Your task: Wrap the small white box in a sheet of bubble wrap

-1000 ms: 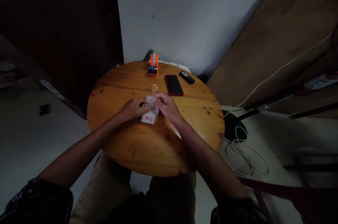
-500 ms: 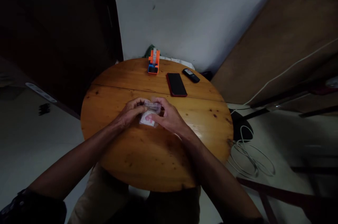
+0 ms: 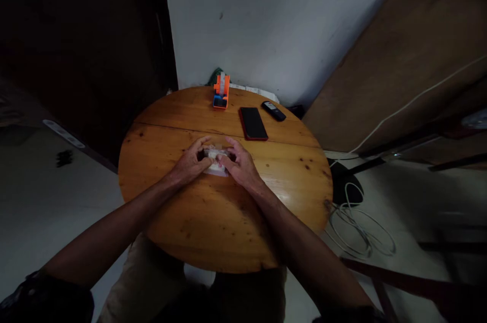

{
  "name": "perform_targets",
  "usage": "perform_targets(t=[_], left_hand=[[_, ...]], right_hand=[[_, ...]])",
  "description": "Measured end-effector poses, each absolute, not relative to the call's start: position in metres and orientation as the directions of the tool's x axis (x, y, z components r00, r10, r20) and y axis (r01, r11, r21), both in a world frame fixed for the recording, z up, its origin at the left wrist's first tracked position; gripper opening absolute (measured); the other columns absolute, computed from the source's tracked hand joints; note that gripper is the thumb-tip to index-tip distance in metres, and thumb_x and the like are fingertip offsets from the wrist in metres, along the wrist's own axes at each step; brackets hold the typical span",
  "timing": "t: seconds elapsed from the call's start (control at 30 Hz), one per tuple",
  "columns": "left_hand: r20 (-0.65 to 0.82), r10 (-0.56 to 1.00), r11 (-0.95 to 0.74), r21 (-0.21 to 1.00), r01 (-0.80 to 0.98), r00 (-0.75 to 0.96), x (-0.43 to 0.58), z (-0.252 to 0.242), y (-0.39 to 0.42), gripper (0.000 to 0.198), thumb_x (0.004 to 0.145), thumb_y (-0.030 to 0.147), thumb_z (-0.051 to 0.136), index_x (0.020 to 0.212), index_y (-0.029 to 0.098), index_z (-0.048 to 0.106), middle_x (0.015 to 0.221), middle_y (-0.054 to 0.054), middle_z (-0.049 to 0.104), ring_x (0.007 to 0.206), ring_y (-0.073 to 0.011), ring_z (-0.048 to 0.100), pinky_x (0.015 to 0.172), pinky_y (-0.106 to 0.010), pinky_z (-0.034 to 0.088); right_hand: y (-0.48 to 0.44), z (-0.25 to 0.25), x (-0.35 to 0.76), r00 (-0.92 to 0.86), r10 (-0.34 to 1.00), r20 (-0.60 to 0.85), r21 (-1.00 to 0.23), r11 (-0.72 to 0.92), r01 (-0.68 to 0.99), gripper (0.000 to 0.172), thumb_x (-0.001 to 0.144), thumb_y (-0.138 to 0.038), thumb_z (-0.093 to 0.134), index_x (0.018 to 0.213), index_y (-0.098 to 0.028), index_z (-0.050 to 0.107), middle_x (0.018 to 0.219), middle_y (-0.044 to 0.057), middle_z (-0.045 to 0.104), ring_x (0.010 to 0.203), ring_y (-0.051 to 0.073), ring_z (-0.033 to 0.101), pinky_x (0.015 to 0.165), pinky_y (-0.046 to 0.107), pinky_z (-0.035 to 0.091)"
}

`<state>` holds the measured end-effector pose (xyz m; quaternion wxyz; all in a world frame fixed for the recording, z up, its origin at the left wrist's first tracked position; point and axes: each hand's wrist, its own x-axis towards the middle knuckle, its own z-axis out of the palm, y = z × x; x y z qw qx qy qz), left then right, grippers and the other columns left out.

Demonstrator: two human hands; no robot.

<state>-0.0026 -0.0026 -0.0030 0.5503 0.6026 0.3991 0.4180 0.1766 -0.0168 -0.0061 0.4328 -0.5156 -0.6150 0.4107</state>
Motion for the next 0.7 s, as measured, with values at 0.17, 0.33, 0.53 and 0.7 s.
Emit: perform_targets(t=[0.17,0.33,0.53,0.7], left_hand=[[0.089,0.944,-0.090,0.996,-0.013,0.318,-0.002,-0.006,0.000,0.078,0.072,0.024,0.070,0.144,0.016,0.040,0.122,-0.011,0.065,0.102,-0.0199,0.065,0.088,-0.032,0.050],[0.082,0.934,-0.090,0.996,0.007,0.347,-0.003,-0.004,-0.002,0.085,0.074,0.022,0.069,0.150,0.017,0.033,0.121,-0.011,0.066,0.092,-0.0163,0.065,0.079,-0.028,0.051],[0.074,0.927,-0.081,0.997,0.005,0.367,-0.003,-0.002,-0.001,0.079,0.075,0.024,0.068,0.148,0.018,0.037,0.120,-0.010,0.066,0.096,-0.0172,0.064,0.082,-0.029,0.051],[0.092,0.936,-0.100,0.995,0.008,0.340,-0.003,-0.006,0.002,0.068,0.075,0.028,0.069,0.138,0.016,0.048,0.120,-0.010,0.065,0.103,-0.0194,0.063,0.088,-0.032,0.050]], right_hand=[[-0.015,-0.010,0.173,-0.044,0.972,0.230,-0.923,0.232,0.306,0.056,0.083,-0.039,0.066,0.137,-0.025,0.054,0.111,0.008,0.072,0.072,0.016,0.065,0.061,0.029,0.053],[-0.003,-0.004,0.169,-0.009,0.956,0.294,-0.941,0.291,0.170,0.042,0.085,-0.039,0.064,0.124,-0.026,0.060,0.100,0.004,0.073,0.089,0.019,0.069,0.079,0.034,0.057],[0.001,0.000,0.170,0.005,0.930,0.368,-0.924,0.365,0.115,0.031,0.082,-0.027,0.063,0.112,-0.023,0.062,0.092,0.002,0.073,0.083,0.016,0.068,0.084,0.035,0.056],[-0.011,0.006,0.167,-0.059,0.911,0.407,-0.889,0.411,0.203,0.028,0.083,-0.025,0.061,0.111,-0.024,0.064,0.089,0.000,0.072,0.073,0.014,0.065,0.070,0.028,0.055]])
